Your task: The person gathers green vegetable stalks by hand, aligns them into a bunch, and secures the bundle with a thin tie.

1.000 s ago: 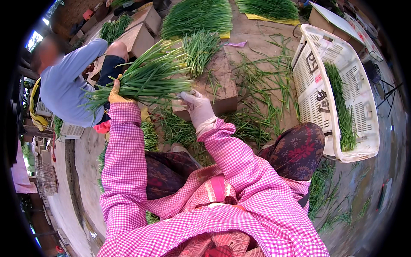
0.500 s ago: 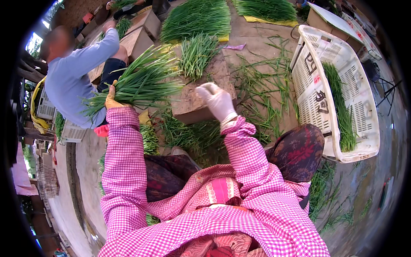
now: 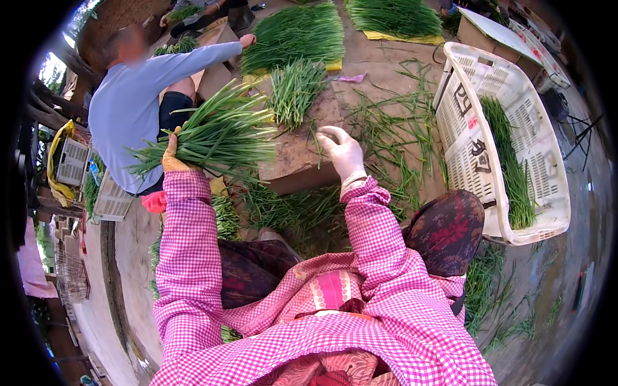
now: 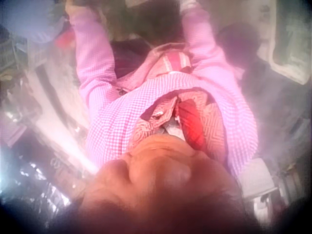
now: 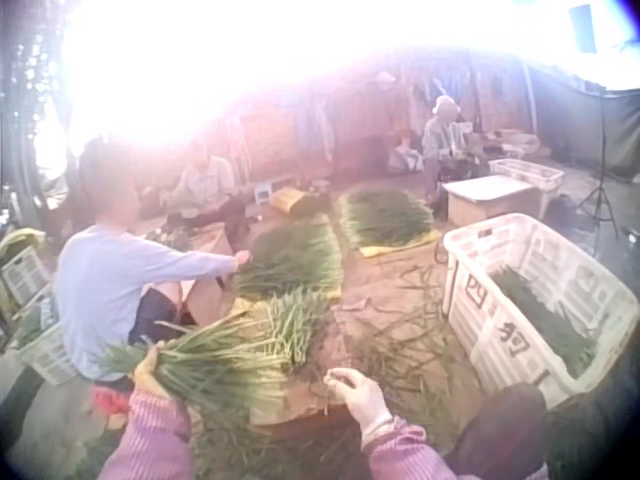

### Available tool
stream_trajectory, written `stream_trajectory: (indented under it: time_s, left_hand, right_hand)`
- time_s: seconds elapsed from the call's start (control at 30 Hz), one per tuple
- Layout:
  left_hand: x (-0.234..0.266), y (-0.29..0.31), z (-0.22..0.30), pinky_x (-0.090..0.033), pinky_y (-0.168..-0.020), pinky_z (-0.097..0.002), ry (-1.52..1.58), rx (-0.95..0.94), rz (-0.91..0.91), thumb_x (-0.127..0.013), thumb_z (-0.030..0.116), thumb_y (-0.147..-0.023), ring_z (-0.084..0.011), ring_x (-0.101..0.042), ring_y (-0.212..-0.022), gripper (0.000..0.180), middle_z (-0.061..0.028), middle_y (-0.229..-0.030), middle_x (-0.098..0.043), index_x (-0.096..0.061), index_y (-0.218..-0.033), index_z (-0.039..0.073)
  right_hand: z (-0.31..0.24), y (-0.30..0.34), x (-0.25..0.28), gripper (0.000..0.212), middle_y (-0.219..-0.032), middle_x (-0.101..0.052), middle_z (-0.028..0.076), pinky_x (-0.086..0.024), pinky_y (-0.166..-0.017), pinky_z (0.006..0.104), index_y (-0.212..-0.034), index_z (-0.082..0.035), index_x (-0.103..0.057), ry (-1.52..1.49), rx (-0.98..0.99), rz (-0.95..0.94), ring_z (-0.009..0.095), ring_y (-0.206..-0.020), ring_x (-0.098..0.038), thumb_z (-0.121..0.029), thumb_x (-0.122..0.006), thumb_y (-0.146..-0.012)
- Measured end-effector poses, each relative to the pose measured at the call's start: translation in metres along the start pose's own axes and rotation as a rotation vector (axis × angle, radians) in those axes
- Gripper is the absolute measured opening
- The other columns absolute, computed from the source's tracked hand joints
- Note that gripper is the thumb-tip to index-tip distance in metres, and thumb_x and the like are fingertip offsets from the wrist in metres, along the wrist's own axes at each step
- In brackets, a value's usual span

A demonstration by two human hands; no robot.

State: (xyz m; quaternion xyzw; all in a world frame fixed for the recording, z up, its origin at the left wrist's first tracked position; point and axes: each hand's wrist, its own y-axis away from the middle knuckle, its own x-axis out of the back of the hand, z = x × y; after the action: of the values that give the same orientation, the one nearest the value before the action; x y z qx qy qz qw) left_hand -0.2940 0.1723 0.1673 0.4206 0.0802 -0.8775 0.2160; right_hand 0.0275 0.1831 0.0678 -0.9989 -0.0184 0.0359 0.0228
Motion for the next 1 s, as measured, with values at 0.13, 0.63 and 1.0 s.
stream_trajectory:
  time_s: [0.13,0.63,1.0]
  left_hand:
    - [-0.008,0.005,-0.007,-0.043,-0.095,-0.0554,-0.031,0.067,-0.036,-0.057,0.017,-0.089,-0.0335,-0.057,-0.107,0.021,-0.0154,-0.116,-0.061,-0.059,-0.104,0.003]
    - [0.003,0.001,0.002,-0.047,-0.09,-0.0551,-0.064,0.014,-0.122,-0.059,0.017,-0.088,-0.0332,-0.059,-0.103,0.02,-0.0159,-0.113,-0.062,-0.061,-0.102,0.003]
    - [-0.011,0.007,-0.015,-0.046,-0.093,-0.054,-0.097,0.115,-0.194,-0.058,0.017,-0.089,-0.0339,-0.058,-0.103,0.021,-0.0188,-0.114,-0.061,-0.06,-0.101,0.0]
  right_hand:
    - [-0.035,0.007,-0.032,0.035,-0.107,-0.065,0.004,-0.042,-0.089,0.0259,-0.115,-0.001,-0.06,-0.373,-0.035,-0.295,0.01,-0.099,-0.056,-0.022,-0.065,-0.087]
    - [-0.025,0.014,-0.003,0.027,-0.1,-0.068,0.004,-0.042,-0.088,0.028,-0.102,-0.004,-0.068,-0.333,-0.153,-0.103,0.012,-0.095,-0.06,-0.026,-0.056,-0.092]
    - [-0.018,0.024,-0.055,0.021,-0.099,-0.064,0.01,-0.05,-0.085,0.034,-0.103,0.0,-0.062,-1.028,-0.197,-0.19,0.02,-0.087,-0.062,-0.006,-0.059,-0.083]
